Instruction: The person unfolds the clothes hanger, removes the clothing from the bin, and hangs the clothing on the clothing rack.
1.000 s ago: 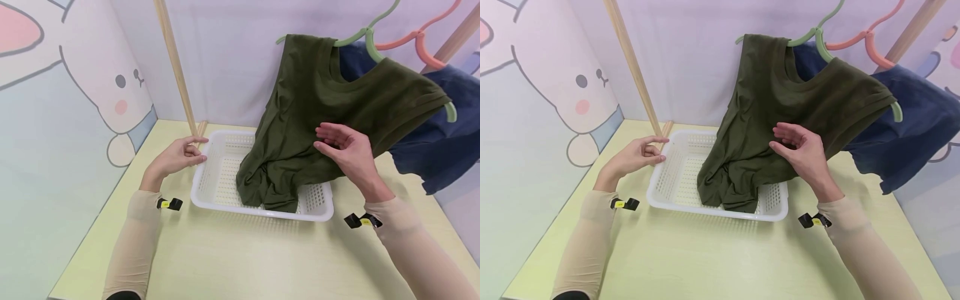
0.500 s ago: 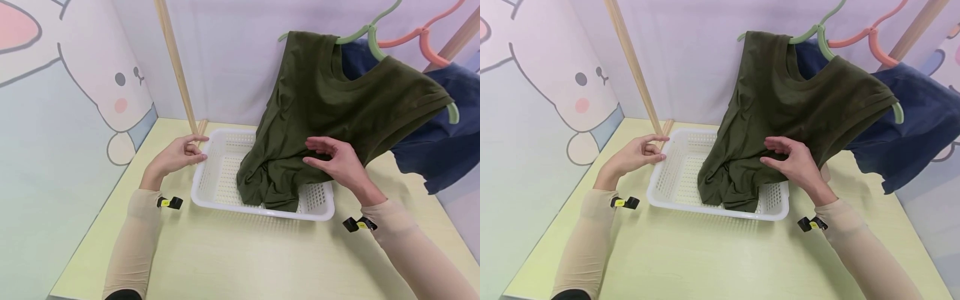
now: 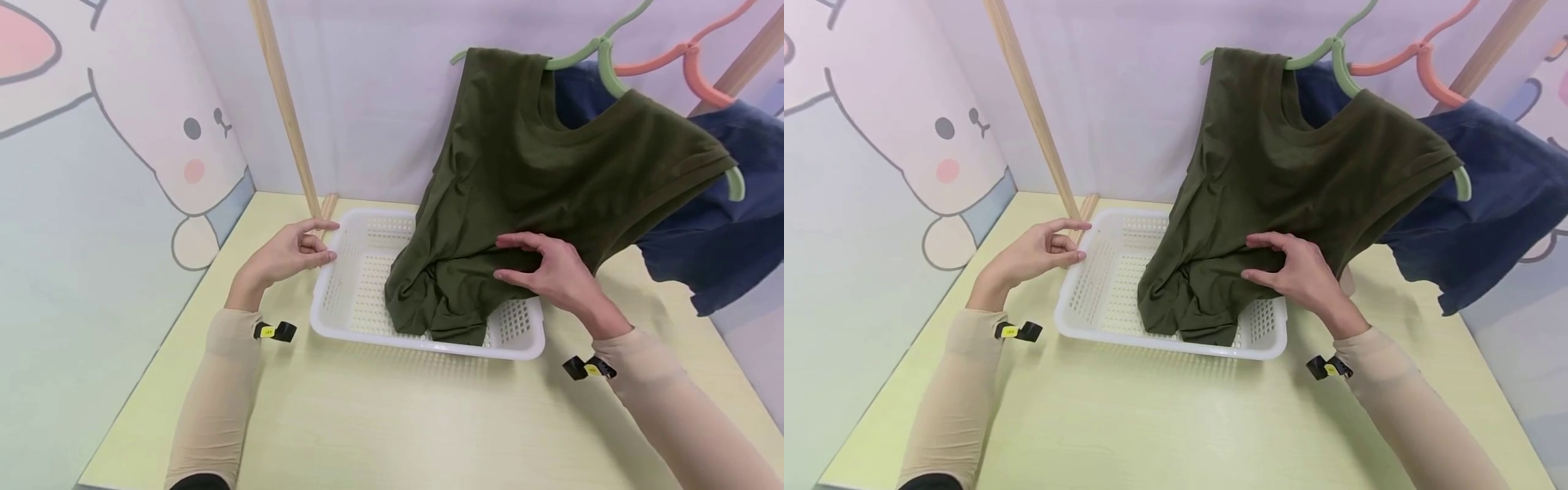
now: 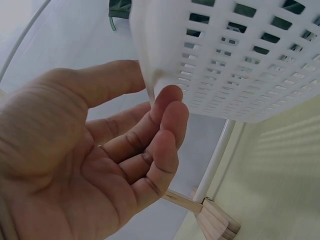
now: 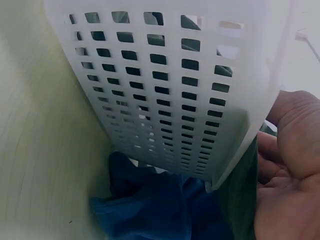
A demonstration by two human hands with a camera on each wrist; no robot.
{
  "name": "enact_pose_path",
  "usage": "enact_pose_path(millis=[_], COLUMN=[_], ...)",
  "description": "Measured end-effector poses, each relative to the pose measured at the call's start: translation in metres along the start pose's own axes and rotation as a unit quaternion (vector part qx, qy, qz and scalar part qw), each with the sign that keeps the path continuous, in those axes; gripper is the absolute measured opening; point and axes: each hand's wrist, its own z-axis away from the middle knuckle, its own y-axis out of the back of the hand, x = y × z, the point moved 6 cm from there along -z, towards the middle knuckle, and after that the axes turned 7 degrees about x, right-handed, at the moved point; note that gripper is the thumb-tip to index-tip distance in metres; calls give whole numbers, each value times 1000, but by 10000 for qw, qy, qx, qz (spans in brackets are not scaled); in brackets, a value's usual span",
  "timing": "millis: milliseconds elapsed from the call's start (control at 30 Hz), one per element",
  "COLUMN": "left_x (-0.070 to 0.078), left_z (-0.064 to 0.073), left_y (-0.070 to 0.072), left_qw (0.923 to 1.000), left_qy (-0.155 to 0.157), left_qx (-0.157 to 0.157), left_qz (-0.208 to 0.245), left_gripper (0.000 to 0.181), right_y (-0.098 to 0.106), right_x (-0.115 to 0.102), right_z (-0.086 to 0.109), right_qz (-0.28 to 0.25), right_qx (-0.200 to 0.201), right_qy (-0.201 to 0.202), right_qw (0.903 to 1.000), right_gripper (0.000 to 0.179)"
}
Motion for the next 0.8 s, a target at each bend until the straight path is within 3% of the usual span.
enact_pose_path(millis=[267,400,600,800], left_x=[-1,-2,-3,-2], left_z=[0,1,3,-1], left_y=[1,2,3,1], left_qw=[10000,10000,10000,10000], left_qy=[-14,-25,-29,-48], left_qx=[-39,-40,-10,-7], left_qz=[-6,-30,-77,-78], left_gripper=[61,62,61,60], right_y=[0,-4,-6,-4], right_x=[-5,-9,-9,-5], right_z=[4,2,-1,-2], right_qz=[691,916,933,773], right_qx=[-6,35,174,259], right_qy=[193,401,690,533], right_qw=[9974,9950,9931,9952], right_gripper=[57,49,27,15])
